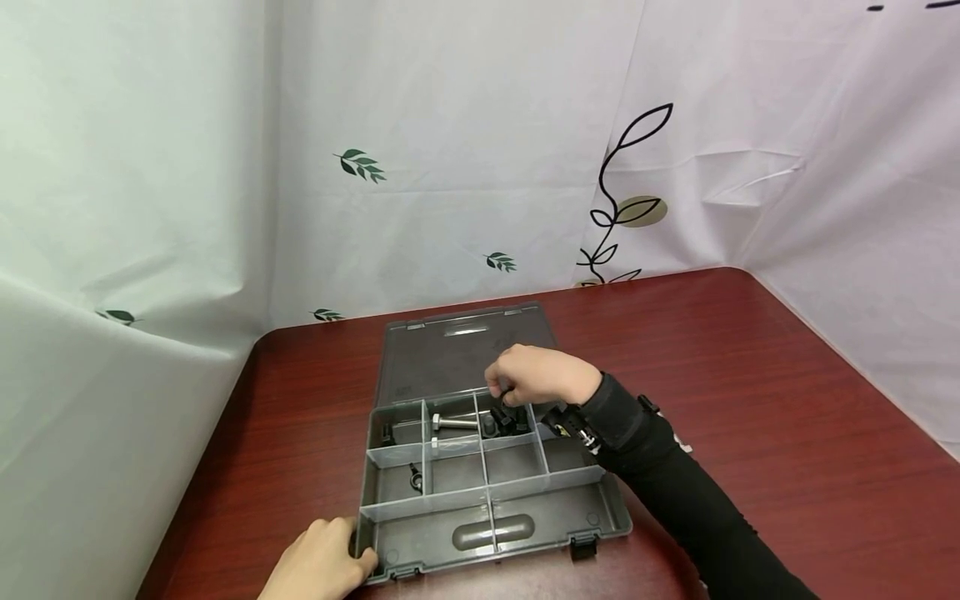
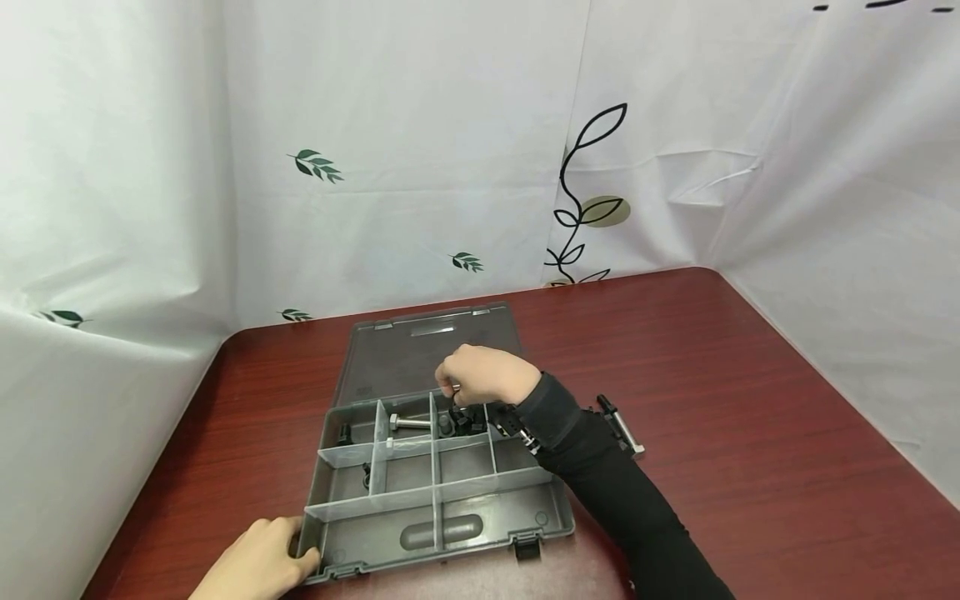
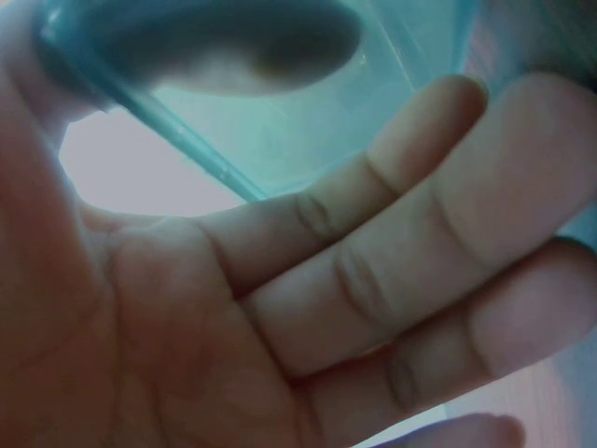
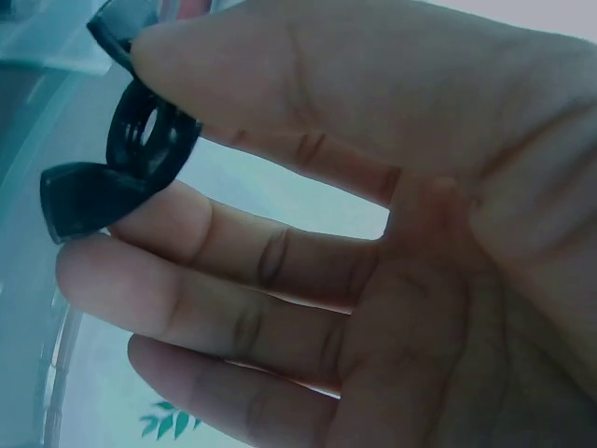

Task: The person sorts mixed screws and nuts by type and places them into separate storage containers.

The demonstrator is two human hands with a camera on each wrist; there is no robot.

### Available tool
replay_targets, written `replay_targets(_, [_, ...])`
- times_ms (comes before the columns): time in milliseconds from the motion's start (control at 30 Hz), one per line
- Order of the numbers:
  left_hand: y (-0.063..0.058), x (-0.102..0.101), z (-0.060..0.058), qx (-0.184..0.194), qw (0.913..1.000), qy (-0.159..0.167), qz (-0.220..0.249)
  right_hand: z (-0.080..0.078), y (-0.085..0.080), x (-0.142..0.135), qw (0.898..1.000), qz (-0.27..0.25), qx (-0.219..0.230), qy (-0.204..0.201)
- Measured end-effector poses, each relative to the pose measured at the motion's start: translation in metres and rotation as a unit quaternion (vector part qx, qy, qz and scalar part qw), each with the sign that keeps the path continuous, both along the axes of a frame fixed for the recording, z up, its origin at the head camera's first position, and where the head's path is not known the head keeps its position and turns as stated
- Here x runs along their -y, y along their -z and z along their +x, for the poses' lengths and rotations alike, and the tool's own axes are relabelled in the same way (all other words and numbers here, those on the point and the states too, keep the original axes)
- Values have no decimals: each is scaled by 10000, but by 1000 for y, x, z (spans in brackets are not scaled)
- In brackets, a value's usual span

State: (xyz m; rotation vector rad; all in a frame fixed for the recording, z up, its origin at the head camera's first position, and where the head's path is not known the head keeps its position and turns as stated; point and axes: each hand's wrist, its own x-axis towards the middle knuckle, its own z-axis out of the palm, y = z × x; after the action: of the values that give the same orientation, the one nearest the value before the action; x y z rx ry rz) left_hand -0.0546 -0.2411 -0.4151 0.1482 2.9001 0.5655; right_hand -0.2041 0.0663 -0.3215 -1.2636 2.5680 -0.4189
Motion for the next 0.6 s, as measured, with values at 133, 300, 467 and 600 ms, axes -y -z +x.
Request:
replay_targets(133, [1,0,0,-7,10000,-4,-11,2,-2,12,9999,54,-92,-129])
replay_targets(300, [1,0,0,83,10000,-20,-25,4,-4,27,9996,151,-36,-235])
replay_targets(467, [1,0,-1,118,9999,-24,-30,8,-4,41,9992,163,9,-375])
replay_targets(600, [0,0,-1,116,9999,-19,-45,9,-1,49,9986,11,59,-533])
